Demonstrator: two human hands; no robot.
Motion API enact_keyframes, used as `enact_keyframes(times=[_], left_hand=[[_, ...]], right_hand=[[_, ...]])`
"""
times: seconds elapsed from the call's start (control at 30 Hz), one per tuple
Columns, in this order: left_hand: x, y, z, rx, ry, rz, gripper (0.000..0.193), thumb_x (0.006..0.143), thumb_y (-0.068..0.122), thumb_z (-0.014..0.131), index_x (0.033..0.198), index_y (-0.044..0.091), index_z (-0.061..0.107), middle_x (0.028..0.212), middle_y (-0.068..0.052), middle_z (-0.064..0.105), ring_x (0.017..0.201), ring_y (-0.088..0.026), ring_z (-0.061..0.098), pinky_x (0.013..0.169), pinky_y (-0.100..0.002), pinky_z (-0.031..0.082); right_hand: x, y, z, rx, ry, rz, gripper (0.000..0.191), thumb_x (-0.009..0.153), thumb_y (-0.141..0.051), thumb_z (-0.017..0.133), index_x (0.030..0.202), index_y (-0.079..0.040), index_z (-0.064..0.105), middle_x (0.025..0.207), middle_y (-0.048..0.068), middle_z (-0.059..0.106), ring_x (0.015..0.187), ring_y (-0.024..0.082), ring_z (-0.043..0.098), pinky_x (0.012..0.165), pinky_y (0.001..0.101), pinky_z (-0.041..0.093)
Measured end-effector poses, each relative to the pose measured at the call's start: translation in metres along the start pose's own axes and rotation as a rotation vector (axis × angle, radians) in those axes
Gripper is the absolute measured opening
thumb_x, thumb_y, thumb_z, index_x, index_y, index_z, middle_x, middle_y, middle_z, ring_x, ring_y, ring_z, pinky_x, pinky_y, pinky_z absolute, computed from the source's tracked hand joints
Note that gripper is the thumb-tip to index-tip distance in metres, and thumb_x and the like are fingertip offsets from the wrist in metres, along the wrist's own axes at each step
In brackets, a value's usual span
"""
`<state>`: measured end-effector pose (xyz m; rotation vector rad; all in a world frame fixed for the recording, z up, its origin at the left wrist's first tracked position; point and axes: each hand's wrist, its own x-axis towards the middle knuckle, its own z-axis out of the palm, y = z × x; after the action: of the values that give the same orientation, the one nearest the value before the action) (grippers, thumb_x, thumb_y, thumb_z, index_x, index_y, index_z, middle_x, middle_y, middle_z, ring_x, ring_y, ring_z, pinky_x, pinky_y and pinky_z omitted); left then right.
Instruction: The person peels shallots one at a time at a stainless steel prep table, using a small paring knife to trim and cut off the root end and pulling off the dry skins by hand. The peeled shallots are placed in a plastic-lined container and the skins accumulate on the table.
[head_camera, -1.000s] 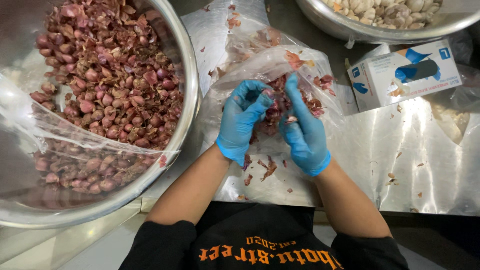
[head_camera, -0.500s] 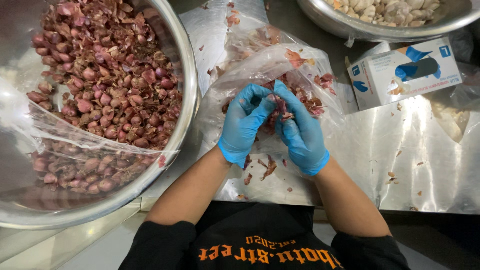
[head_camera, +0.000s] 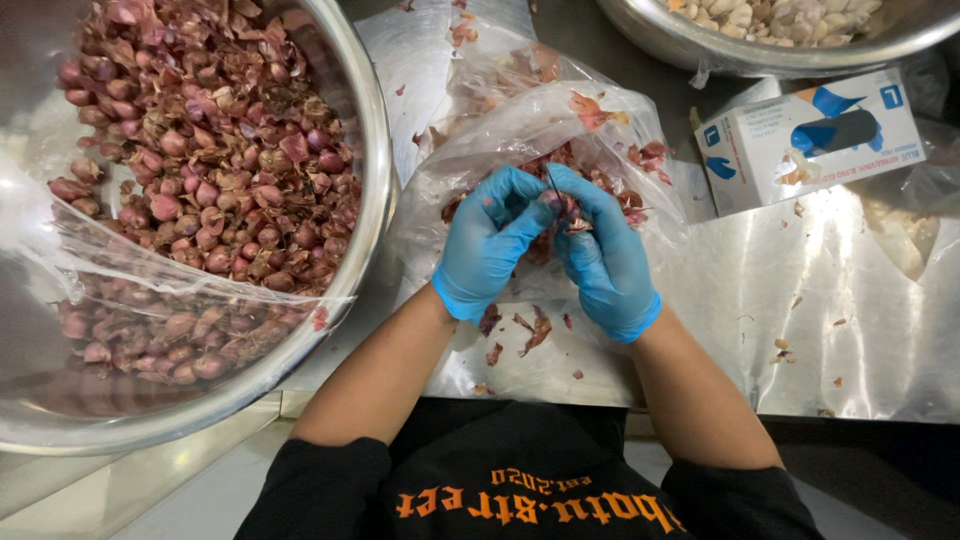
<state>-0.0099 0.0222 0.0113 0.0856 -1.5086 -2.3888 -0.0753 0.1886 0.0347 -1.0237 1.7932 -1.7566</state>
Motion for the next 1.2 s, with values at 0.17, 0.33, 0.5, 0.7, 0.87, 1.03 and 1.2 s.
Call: enact_keyframes(times=[0.17,0.33,0.5,0.7,0.87,1.03,1.2], left_hand=[[0.002,0.01,-0.012,0.36,-0.106,0.127,0.011,0.103,0.013,0.069,0.111,0.006,0.067,0.101,0.001,0.068,0.09,-0.007,0.061,0.083,-0.025,0.052],[-0.001,0.011,-0.014,0.504,-0.167,0.176,0.017,0.098,0.009,0.071,0.114,0.005,0.069,0.099,0.0,0.067,0.084,-0.009,0.061,0.078,-0.026,0.053],[0.0,0.007,-0.013,0.28,-0.245,0.025,0.013,0.103,0.013,0.07,0.112,0.005,0.067,0.097,0.002,0.066,0.086,-0.006,0.056,0.078,-0.025,0.05],[0.005,0.004,-0.019,0.08,-0.263,-0.128,0.014,0.103,0.02,0.068,0.106,0.007,0.066,0.096,0.003,0.067,0.086,-0.004,0.058,0.078,-0.023,0.05],[0.008,0.0,-0.02,0.025,-0.154,-0.144,0.018,0.11,0.018,0.063,0.101,0.004,0.066,0.09,0.001,0.064,0.083,-0.007,0.057,0.075,-0.024,0.047],[0.004,-0.005,-0.002,0.465,0.058,0.361,0.019,0.107,0.012,0.057,0.12,0.002,0.067,0.107,0.0,0.072,0.097,-0.008,0.068,0.09,-0.025,0.056],[-0.001,0.0,0.006,0.413,0.043,0.112,0.015,0.104,0.011,0.067,0.116,0.003,0.073,0.094,0.0,0.069,0.078,-0.008,0.054,0.072,-0.025,0.046]], right_hand=[[0.001,0.008,-0.003,0.113,-0.046,0.007,0.05,0.112,-0.032,0.052,0.156,-0.01,0.041,0.115,-0.002,0.055,0.082,0.005,0.045,0.072,0.0193,0.04],[-0.004,0.015,-0.006,0.198,-0.013,0.025,0.04,0.111,-0.034,0.051,0.143,-0.011,0.045,0.121,-0.001,0.058,0.082,0.004,0.047,0.071,0.0194,0.041],[-0.007,0.02,-0.003,0.351,0.07,0.161,0.021,0.112,-0.032,0.052,0.123,-0.015,0.045,0.102,0.0,0.057,0.071,0.004,0.043,0.059,0.0186,0.036],[-0.01,0.009,0.002,0.601,0.087,0.277,0.021,0.112,-0.033,0.051,0.123,-0.015,0.049,0.084,0.002,0.053,0.059,0.005,0.041,0.048,0.0193,0.032],[-0.006,0.008,0.017,0.554,0.131,0.242,0.016,0.109,-0.027,0.049,0.122,-0.017,0.047,0.095,0.003,0.057,0.066,0.006,0.044,0.051,0.0193,0.033],[0.0,0.014,0.019,0.534,0.285,0.252,0.012,0.112,-0.017,0.043,0.122,-0.015,0.049,0.093,0.003,0.055,0.064,0.006,0.045,0.048,0.0196,0.032],[-0.001,0.012,0.01,0.639,0.286,0.251,0.013,0.111,-0.02,0.045,0.123,-0.014,0.048,0.09,0.005,0.058,0.056,0.008,0.043,0.046,0.021,0.034]])
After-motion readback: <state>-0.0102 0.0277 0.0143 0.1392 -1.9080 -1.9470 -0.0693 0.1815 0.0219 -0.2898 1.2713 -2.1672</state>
